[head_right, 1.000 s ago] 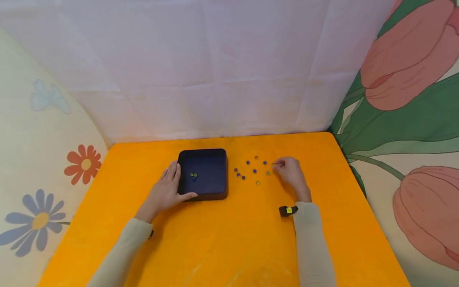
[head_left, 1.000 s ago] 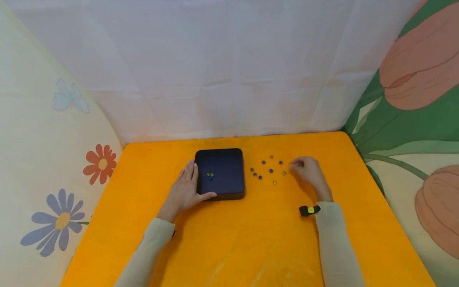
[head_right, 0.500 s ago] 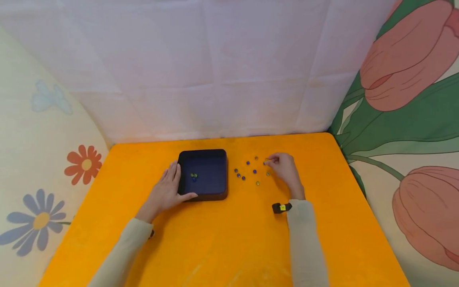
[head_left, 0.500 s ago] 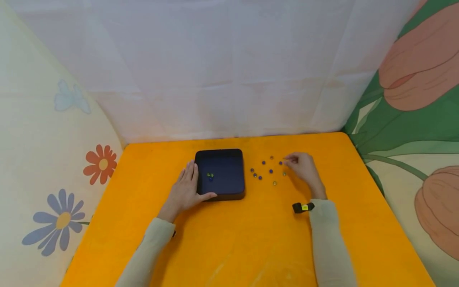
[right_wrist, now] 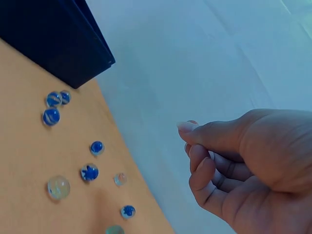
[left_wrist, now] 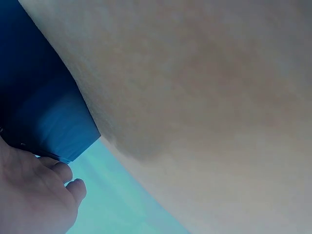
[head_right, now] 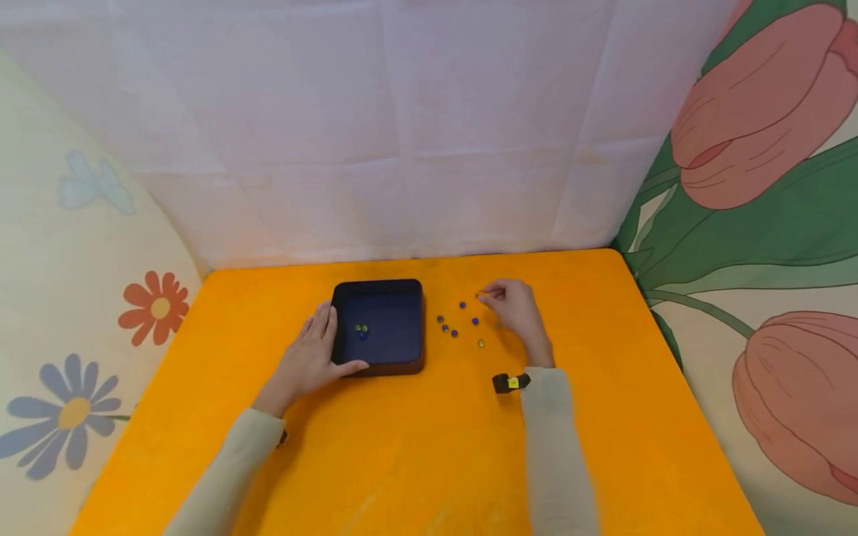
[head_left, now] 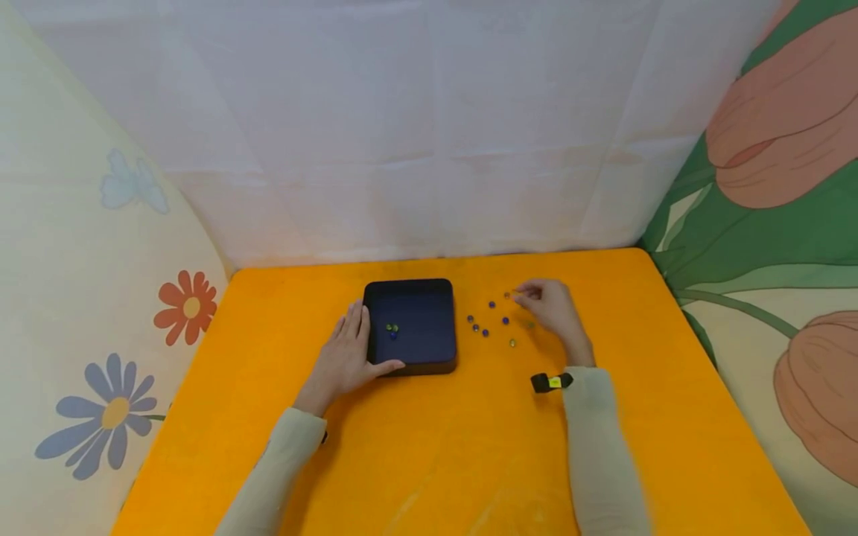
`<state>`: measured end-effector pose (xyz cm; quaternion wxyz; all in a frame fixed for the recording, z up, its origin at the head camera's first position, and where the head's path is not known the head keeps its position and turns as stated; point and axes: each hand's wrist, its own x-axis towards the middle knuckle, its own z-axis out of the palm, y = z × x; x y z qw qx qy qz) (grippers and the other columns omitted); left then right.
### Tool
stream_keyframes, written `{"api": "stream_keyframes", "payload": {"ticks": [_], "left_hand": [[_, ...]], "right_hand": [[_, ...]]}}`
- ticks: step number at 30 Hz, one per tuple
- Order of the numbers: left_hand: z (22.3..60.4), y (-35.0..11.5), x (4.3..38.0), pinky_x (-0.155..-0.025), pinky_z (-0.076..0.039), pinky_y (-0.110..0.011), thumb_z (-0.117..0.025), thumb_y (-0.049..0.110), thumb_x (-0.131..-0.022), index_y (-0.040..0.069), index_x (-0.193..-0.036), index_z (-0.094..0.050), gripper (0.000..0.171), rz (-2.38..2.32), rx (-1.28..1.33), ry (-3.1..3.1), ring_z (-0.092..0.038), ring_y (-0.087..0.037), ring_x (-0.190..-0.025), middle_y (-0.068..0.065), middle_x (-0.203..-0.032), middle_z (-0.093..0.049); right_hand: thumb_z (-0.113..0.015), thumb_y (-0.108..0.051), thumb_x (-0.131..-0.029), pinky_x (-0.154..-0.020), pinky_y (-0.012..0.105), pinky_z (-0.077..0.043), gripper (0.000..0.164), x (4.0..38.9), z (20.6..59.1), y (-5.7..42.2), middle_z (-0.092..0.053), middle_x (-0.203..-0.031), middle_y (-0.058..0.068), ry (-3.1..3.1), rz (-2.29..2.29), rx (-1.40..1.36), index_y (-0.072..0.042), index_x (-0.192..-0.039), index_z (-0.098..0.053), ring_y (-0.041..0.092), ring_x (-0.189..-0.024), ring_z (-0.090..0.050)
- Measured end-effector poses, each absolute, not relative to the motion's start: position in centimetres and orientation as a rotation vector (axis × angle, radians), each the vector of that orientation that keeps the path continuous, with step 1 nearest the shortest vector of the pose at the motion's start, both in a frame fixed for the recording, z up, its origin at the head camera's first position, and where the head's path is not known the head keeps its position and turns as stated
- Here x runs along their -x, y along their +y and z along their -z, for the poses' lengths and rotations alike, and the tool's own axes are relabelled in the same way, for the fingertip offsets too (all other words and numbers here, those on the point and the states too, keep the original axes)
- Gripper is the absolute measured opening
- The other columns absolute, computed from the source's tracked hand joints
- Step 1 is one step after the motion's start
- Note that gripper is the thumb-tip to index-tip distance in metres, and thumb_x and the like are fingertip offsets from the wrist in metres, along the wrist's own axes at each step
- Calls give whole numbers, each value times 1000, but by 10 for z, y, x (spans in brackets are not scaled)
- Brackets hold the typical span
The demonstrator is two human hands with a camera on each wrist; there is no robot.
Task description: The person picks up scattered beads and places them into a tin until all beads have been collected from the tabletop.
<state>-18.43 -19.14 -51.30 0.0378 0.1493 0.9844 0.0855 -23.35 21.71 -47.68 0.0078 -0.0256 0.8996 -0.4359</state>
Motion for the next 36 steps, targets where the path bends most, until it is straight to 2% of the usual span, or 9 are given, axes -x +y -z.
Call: {"api": "stream_keyframes", "payload": {"ticks": [6,18,24,36], "left_hand": [[512,-191,185,-135,-14,-55,-52,96,-79,-1,-168,-5,140,-270,-451,3007,-5,-39,-166,-20,-178,5],[513,-192,186,-135,-15,-56,-53,95,-80,-3,-168,-6,139,-269,-460,3009,-6,-40,-166,-23,-177,0],[513,-191,185,-135,-15,-56,-53,95,-80,-3,-168,-6,139,-273,-452,3006,-6,-40,-166,-23,-177,0],[510,-192,184,-135,-14,-55,-54,94,-80,-2,-168,-6,139,-279,-460,3000,-5,-38,-166,-22,-178,1]], "right_hand": [[-70,-24,-103,-64,26,-55,27,236,475,207,-77,-108,20,2790,1393,131,-2,-116,-77,31,-89,-70],[-71,-26,-102,-71,31,-57,27,239,470,190,-76,-107,18,2784,1418,154,-3,-117,-77,26,-88,-69],[-71,-27,-102,-74,36,-60,27,242,467,180,-77,-107,16,2759,1440,149,-5,-116,-77,33,-93,-72],[-73,-23,-101,-71,33,-59,24,249,459,160,-78,-106,16,2759,1486,233,-4,-116,-77,27,-87,-71]]}}
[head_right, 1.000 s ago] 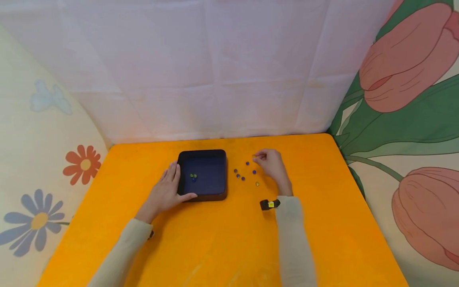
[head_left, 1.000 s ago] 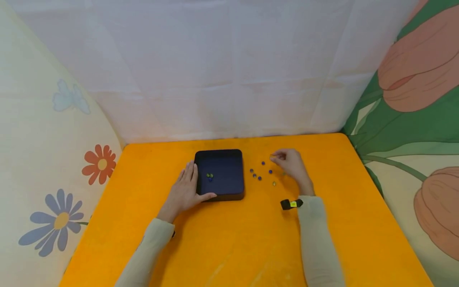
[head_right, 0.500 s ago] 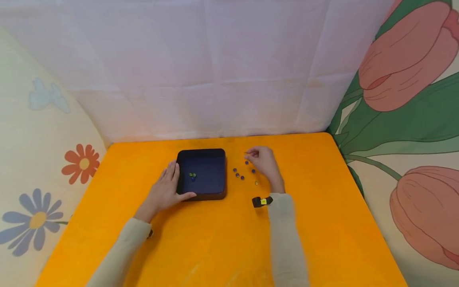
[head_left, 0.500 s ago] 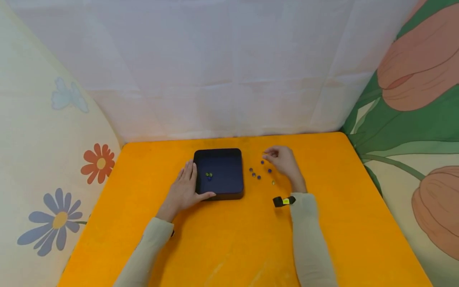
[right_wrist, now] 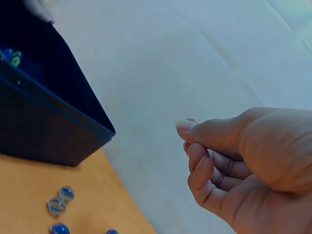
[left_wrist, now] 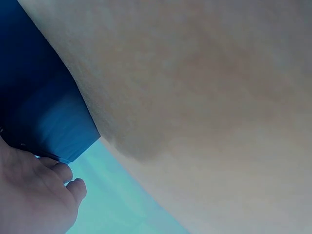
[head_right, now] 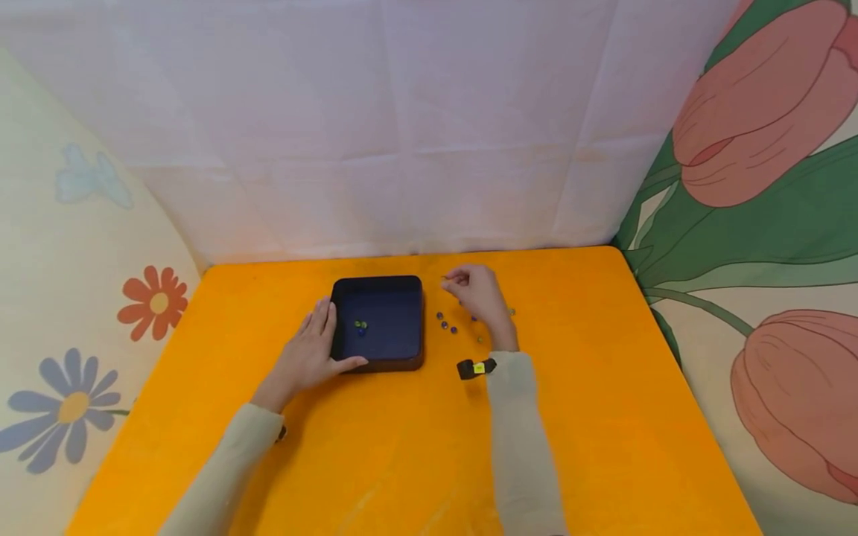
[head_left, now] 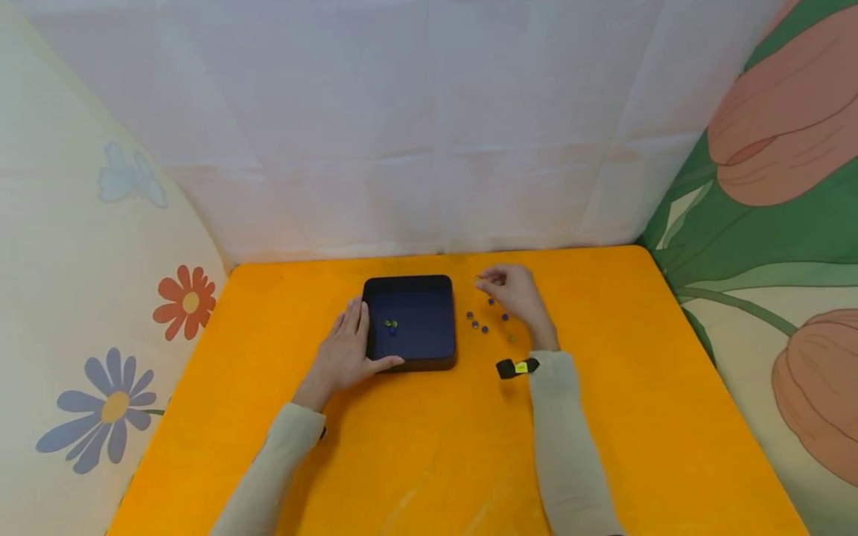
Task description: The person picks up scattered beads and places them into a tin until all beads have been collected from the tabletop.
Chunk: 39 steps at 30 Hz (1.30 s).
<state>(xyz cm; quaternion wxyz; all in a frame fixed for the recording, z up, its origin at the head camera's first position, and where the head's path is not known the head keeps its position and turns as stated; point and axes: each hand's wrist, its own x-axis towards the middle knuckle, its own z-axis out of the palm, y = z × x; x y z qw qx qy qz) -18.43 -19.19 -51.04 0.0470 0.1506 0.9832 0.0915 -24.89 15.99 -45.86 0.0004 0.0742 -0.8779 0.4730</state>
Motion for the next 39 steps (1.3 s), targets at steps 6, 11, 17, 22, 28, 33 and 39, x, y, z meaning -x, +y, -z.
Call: {"api": "stream_keyframes", "payload": {"ticks": [6,11,17,22,28,33,39], "left_hand": [[509,-191,184,-135,-15,-54,-53,94,-80,-2,-168,-5,138,-268,-457,2997,-5,-38,-166,-23,-177,0],[508,-190,185,-136,-14,-54,-53,94,-80,-1,-168,-4,138,-263,-445,2991,-4,-38,-166,-23,-177,1],[509,-191,185,-135,-14,-55,-55,93,-81,-2,-168,-6,138,-258,-450,2999,-5,-39,-166,-23,-177,0],[510,-191,186,-135,-15,-55,-55,93,-80,-3,-168,-7,138,-261,-458,3005,-6,-39,-166,-24,-177,-1],[512,-191,186,-135,-16,-56,-54,94,-80,-3,-167,-6,139,-261,-453,3003,-6,-40,-166,-24,-177,0],[509,-190,186,-135,-15,-55,-54,94,-79,-3,-167,-7,140,-275,-437,3001,-6,-39,-166,-22,-177,3],[509,-190,185,-135,-16,-56,-55,93,-80,-4,-167,-7,139,-275,-451,3000,-7,-40,-166,-23,-177,1]], "right_hand": [[-72,-25,-102,-69,31,-59,26,252,453,151,-76,-107,16,-2771,-1537,-255,-5,-119,-76,37,-93,-72],[-71,-26,-102,-72,31,-58,26,253,451,145,-76,-107,14,-2789,-1561,-252,-6,-119,-76,37,-95,-71],[-72,-23,-101,-76,33,-60,23,255,453,136,-76,-106,15,-2769,-1569,-311,-5,-115,-77,26,-90,-70],[-73,-23,-101,-74,32,-61,25,257,456,128,-76,-106,15,-2784,-1615,-310,-4,-117,-77,38,-96,-72],[-74,-24,-100,-78,35,-61,25,260,456,118,-76,-105,13,-2808,-1620,-302,-5,-117,-77,33,-95,-72],[-74,-27,-100,-82,37,-61,24,263,455,112,-76,-106,11,-2819,-1608,-308,-8,-115,-77,24,-93,-71],[-73,-26,-101,-83,37,-61,20,266,454,105,-76,-107,10,-2845,-1602,-329,-10,-112,-77,26,-96,-71]]}}
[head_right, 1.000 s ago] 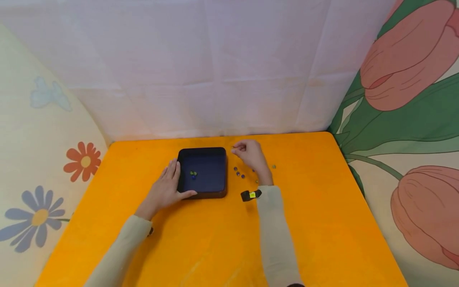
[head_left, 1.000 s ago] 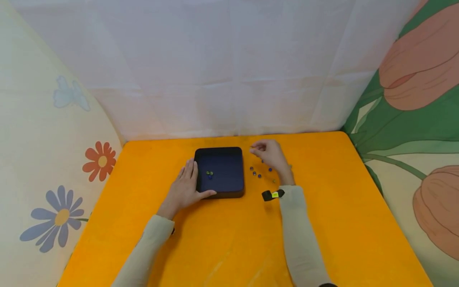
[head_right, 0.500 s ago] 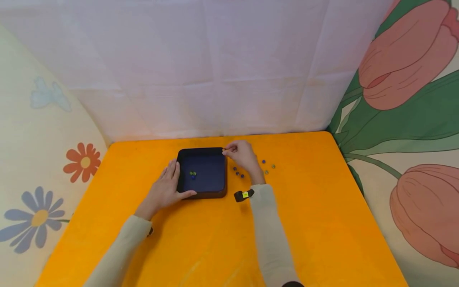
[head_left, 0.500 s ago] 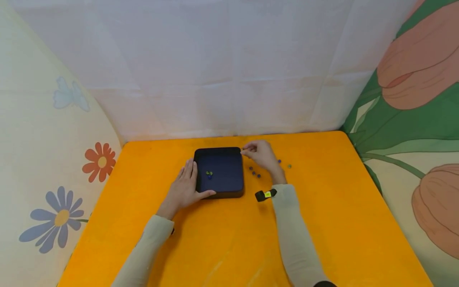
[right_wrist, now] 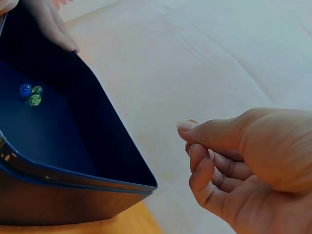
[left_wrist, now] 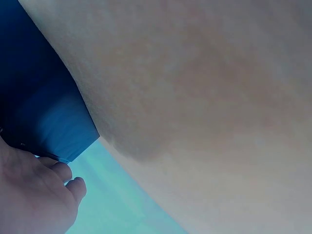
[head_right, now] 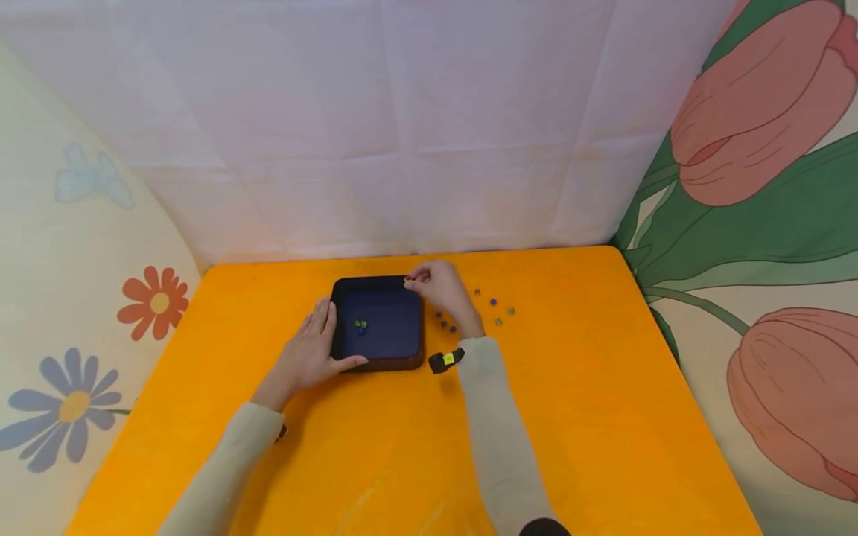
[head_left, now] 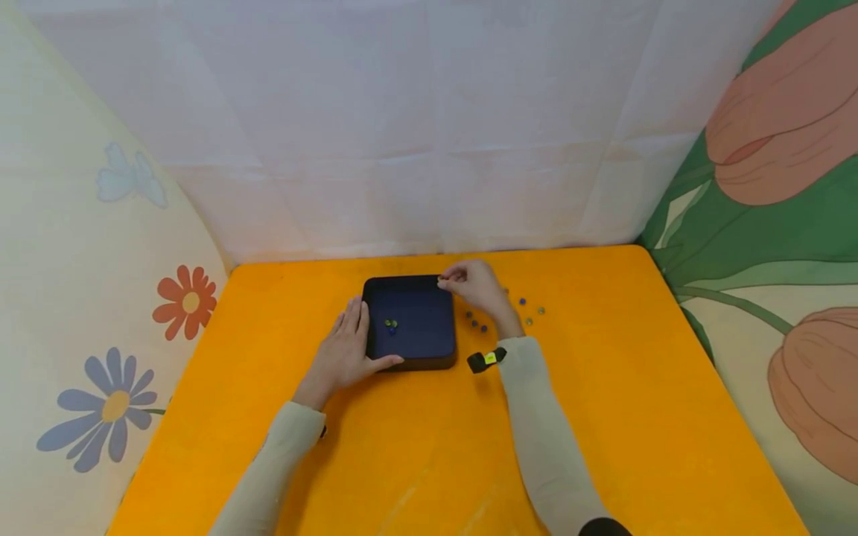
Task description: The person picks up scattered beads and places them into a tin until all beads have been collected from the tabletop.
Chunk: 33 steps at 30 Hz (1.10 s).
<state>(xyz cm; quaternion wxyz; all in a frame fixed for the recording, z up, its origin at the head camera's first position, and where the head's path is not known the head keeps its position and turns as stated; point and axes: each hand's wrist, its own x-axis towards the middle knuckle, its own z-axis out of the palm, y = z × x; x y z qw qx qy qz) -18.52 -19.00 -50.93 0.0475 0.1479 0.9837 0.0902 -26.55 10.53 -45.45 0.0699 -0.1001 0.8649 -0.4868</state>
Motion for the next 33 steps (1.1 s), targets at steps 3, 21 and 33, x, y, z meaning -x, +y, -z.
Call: {"api": "stream_keyframes", "payload": {"ticks": [3,21,33], "left_hand": [[509,-190,185,-135,-16,-56,-55,93,-80,-4,-167,-7,139,-275,-456,3004,-7,-41,-166,-24,-177,1],[511,-191,185,-135,-16,-55,-53,94,-80,-4,-167,-9,138,-259,-456,3010,-9,-40,-166,-24,-177,-1],[510,-191,185,-135,-15,-55,-55,92,-81,-4,-167,-8,137,-255,-457,3008,-8,-41,-166,-23,-177,1]], "right_hand": [[-73,-26,-101,-80,36,-60,20,267,454,101,-76,-106,10,2596,1457,307,-10,-112,-77,25,-93,-71],[-73,-25,-100,-76,35,-60,18,284,457,77,-76,-102,7,2585,1393,418,-10,-111,-79,24,-89,-71],[-74,-24,-100,-80,37,-62,22,293,457,66,-77,-105,8,2547,1334,496,-7,-113,-78,32,-97,-74]]}}
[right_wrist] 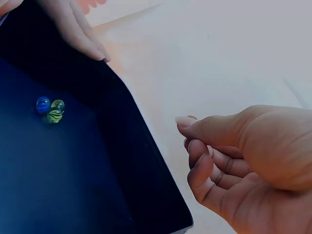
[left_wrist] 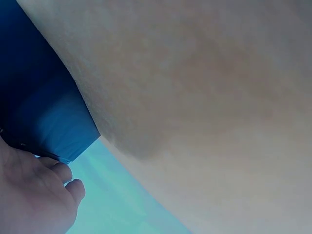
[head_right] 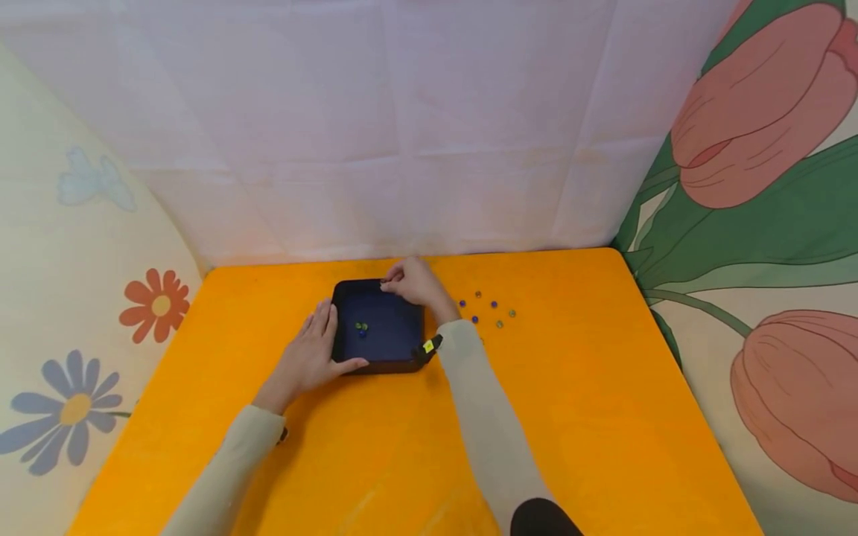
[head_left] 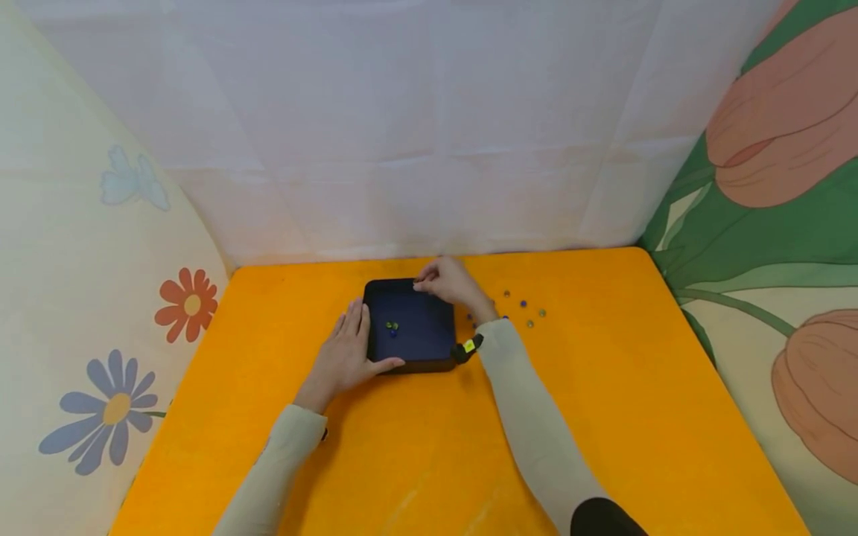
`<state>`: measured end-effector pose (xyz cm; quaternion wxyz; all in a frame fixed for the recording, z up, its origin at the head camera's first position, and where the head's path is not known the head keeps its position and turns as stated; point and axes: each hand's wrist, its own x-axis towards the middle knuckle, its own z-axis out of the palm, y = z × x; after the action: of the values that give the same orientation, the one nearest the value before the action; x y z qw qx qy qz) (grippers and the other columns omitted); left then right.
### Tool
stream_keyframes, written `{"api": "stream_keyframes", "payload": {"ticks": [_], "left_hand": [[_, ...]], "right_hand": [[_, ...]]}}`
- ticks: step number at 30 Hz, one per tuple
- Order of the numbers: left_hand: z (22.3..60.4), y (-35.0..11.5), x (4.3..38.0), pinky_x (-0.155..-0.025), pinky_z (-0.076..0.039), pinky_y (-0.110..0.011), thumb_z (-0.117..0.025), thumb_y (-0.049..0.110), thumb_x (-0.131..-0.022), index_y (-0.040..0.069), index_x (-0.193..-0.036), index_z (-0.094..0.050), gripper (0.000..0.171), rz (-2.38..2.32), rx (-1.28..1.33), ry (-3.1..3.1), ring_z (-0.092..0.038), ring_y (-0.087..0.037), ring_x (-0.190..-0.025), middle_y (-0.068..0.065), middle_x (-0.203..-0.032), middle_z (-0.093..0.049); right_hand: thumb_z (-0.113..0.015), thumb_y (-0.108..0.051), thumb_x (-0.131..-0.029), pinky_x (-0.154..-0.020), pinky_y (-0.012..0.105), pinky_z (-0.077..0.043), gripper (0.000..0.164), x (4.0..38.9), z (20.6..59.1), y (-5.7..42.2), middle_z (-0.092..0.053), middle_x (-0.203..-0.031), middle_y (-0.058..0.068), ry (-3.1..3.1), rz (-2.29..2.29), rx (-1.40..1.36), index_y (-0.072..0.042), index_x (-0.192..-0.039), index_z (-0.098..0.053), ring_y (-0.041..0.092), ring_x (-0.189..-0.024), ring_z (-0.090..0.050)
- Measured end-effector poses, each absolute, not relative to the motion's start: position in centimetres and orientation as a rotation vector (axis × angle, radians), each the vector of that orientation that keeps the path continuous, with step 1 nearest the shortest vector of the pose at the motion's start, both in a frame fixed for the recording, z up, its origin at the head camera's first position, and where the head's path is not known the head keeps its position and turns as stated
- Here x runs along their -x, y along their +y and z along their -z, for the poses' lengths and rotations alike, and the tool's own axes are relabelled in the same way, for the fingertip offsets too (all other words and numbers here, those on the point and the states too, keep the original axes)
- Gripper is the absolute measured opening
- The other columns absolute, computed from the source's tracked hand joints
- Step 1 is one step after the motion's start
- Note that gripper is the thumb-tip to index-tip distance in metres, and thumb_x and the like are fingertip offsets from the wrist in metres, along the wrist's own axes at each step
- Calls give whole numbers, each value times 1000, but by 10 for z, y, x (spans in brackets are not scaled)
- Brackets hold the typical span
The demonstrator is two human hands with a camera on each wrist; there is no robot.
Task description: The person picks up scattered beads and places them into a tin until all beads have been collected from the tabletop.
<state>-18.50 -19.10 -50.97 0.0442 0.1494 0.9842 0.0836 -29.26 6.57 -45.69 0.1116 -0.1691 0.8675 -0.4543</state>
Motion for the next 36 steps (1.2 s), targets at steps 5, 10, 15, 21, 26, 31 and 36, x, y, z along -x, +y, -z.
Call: {"api": "stream_keyframes", "payload": {"ticks": [5,10,15,21,26,31,36], "left_hand": [[511,-192,184,-135,-15,-55,-56,91,-82,-5,-167,-9,136,-239,-467,3011,-9,-41,-165,-24,-177,0],[512,-193,184,-135,-15,-54,-56,91,-82,-4,-167,-9,136,-249,-465,3016,-9,-41,-165,-24,-177,0],[512,-193,185,-135,-15,-54,-53,93,-81,-3,-167,-7,137,-246,-457,3014,-8,-39,-166,-23,-177,1],[512,-192,186,-136,-14,-53,-53,93,-82,-2,-167,-5,136,-239,-454,3011,-7,-38,-166,-22,-177,0],[510,-191,185,-135,-14,-54,-53,93,-82,-3,-167,-6,136,-235,-461,3008,-8,-39,-166,-23,-177,0],[508,-190,185,-135,-14,-54,-53,93,-81,-3,-167,-7,137,-237,-453,3008,-8,-39,-166,-23,-177,0],[508,-189,184,-135,-15,-54,-54,92,-82,-3,-167,-7,136,-242,-455,3010,-8,-39,-166,-22,-177,1]], "right_hand": [[-75,-23,-99,-79,33,-62,21,296,456,59,-79,-106,8,2535,1270,517,-7,-112,-79,22,-91,-73],[-75,-22,-99,-73,30,-58,18,302,455,52,-80,-105,9,2530,1225,569,-7,-109,-79,25,-90,-73],[-75,-20,-99,-75,30,-58,13,308,456,46,-78,-104,8,2526,1198,607,-10,-107,-78,23,-87,-71],[-74,-20,-100,-76,30,-59,13,311,457,39,-78,-105,7,2516,1144,640,-9,-106,-79,19,-86,-71],[-76,-21,-99,-75,28,-58,15,311,461,32,-78,-103,8,2532,1054,674,-8,-106,-79,18,-84,-70],[-76,-19,-98,-75,27,-58,13,312,468,26,-78,-102,8,2540,992,733,-8,-104,-77,18,-83,-68],[-75,-16,-99,-76,27,-58,11,314,473,22,-78,-103,9,2527,966,767,-6,-104,-77,18,-83,-68]]}}
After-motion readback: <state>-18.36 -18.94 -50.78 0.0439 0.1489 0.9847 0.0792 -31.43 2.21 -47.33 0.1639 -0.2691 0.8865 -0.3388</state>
